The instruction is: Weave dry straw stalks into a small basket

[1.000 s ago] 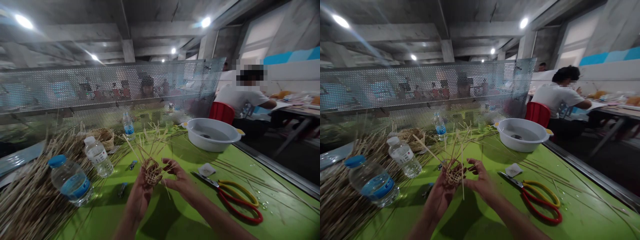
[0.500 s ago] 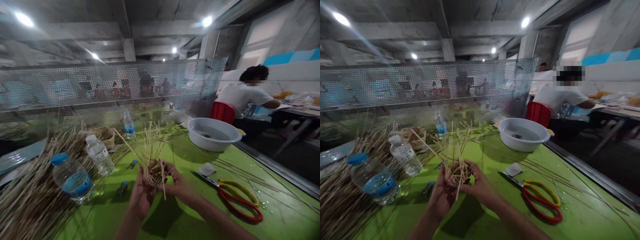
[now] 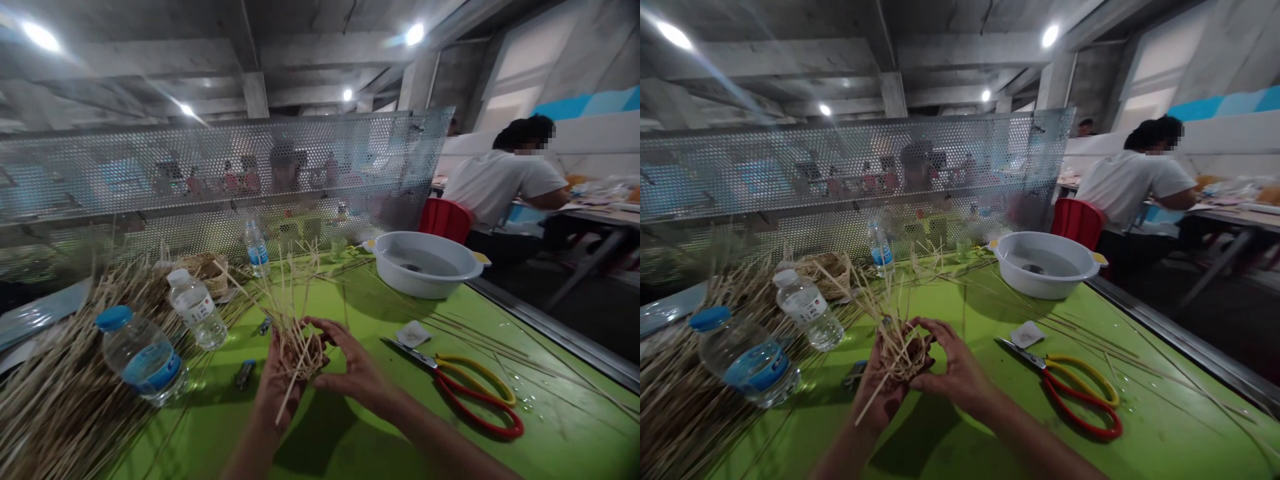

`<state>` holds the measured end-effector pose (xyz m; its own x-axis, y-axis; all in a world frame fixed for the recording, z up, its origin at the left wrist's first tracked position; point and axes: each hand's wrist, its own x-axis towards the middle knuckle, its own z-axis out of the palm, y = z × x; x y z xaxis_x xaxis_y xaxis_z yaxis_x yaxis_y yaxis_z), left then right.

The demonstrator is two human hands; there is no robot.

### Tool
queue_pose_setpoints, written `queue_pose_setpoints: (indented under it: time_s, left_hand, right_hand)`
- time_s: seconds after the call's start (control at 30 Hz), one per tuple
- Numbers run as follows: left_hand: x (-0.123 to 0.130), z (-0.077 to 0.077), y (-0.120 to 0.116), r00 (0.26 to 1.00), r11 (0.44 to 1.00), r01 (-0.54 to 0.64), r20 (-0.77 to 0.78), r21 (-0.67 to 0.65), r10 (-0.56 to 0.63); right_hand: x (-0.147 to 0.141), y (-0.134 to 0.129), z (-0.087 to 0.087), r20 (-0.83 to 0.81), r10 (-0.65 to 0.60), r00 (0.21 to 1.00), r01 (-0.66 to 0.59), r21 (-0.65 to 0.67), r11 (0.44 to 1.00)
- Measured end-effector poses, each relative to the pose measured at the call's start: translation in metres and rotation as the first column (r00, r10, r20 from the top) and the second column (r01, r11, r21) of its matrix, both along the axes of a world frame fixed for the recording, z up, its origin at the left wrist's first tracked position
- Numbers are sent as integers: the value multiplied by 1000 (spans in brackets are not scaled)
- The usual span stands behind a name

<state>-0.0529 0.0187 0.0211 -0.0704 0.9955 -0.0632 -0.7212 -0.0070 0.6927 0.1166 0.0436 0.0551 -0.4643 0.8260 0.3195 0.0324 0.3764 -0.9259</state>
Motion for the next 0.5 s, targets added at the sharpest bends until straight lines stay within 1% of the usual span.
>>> queue_pose_setpoints:
  time_s: [0.13,0.2,0.3,0.37,0.43,0.5]
  left_hand:
    - [-7,-9,-4,997,999,21,-78,33,-19]
    - [-9,-8,-7,995,999,17,-102,42,-13]
    - [-5,2,-7,993,999,46,-111,26,-42]
    - [-1,10,-3,990,996,79,-111,-30,-82]
    - [3,16,1,983,985,144,-100,-96,-153]
    - [4,17,4,978,976,177,-86,-128,-189]
  right_hand:
    - [-2,1,-3,-28,15,999,-15,-16,1000]
    - [-2,1,-4,-28,20,999,-20,-18,1000]
    - [-2,1,-4,-14,26,1000,-26,-9,1000]
    - [-2,1,-4,-2,19,1000,-19,-15,1000]
    - [-2,2,-5,-4,-6,1000,5,-49,999]
    - [-2,6,-7,-32,-55,998,51,-99,994]
